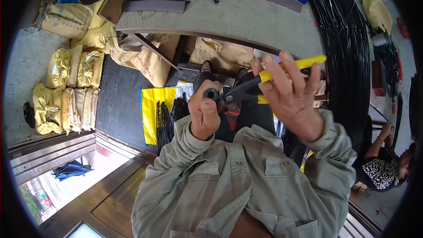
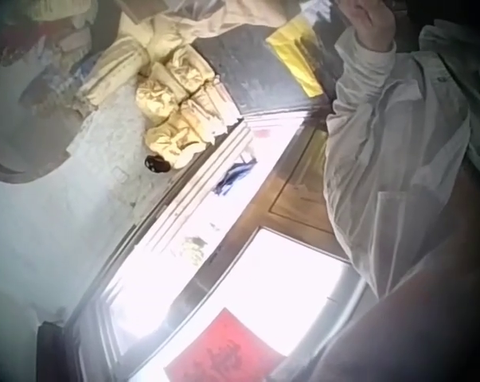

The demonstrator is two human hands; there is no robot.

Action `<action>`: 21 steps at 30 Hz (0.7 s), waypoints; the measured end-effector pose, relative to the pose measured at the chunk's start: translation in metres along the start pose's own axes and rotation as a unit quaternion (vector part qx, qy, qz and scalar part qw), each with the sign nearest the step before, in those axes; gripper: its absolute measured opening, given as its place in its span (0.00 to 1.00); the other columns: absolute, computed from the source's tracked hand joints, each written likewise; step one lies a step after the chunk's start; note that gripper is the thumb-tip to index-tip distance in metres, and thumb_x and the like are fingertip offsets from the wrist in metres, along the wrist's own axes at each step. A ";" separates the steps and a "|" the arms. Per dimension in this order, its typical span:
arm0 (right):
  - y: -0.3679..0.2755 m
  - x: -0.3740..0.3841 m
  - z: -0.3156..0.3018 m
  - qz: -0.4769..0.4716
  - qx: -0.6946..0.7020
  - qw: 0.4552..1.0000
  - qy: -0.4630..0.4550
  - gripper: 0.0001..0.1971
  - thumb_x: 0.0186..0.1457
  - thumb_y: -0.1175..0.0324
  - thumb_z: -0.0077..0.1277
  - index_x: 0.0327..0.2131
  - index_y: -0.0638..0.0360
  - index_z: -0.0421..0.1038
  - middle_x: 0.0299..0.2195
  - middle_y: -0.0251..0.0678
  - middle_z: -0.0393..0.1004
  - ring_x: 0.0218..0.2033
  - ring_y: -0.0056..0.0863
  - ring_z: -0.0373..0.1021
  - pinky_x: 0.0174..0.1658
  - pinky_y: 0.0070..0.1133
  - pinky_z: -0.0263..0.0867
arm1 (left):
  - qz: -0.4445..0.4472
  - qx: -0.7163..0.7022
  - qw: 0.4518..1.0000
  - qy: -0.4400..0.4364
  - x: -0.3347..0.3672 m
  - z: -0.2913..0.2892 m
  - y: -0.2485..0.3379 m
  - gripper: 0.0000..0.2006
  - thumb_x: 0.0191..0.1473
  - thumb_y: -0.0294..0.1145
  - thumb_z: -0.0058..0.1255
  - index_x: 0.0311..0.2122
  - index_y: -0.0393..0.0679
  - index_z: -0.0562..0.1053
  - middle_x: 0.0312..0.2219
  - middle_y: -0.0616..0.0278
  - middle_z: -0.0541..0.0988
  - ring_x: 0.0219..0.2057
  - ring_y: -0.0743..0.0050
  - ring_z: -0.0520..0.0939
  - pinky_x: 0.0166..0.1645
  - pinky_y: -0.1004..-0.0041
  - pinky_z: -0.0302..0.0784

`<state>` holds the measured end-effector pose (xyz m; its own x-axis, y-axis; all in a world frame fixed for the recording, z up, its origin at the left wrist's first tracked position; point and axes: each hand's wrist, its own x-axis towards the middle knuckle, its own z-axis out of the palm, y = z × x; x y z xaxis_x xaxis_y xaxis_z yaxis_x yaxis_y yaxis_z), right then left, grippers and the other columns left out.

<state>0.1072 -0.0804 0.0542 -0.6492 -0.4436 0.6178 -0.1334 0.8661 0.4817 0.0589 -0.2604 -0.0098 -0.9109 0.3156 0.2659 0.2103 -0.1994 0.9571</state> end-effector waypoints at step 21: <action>0.047 0.004 -0.030 0.104 0.674 0.397 -0.614 0.24 0.45 0.68 0.55 0.46 0.59 0.59 0.37 0.42 0.66 0.31 0.37 0.68 0.32 0.26 0.65 | 0.113 -0.046 0.920 -0.373 0.015 -0.037 0.018 0.31 0.36 0.40 0.62 0.47 0.38 0.66 0.37 0.56 0.73 0.32 0.68 0.74 0.39 0.74 0.68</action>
<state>0.1204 -0.0480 0.0981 -0.5155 -0.6006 -0.6112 0.2775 0.5578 -0.7822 0.0357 -0.2933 0.0070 -0.3428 0.7992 0.4938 0.3018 -0.4041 0.8635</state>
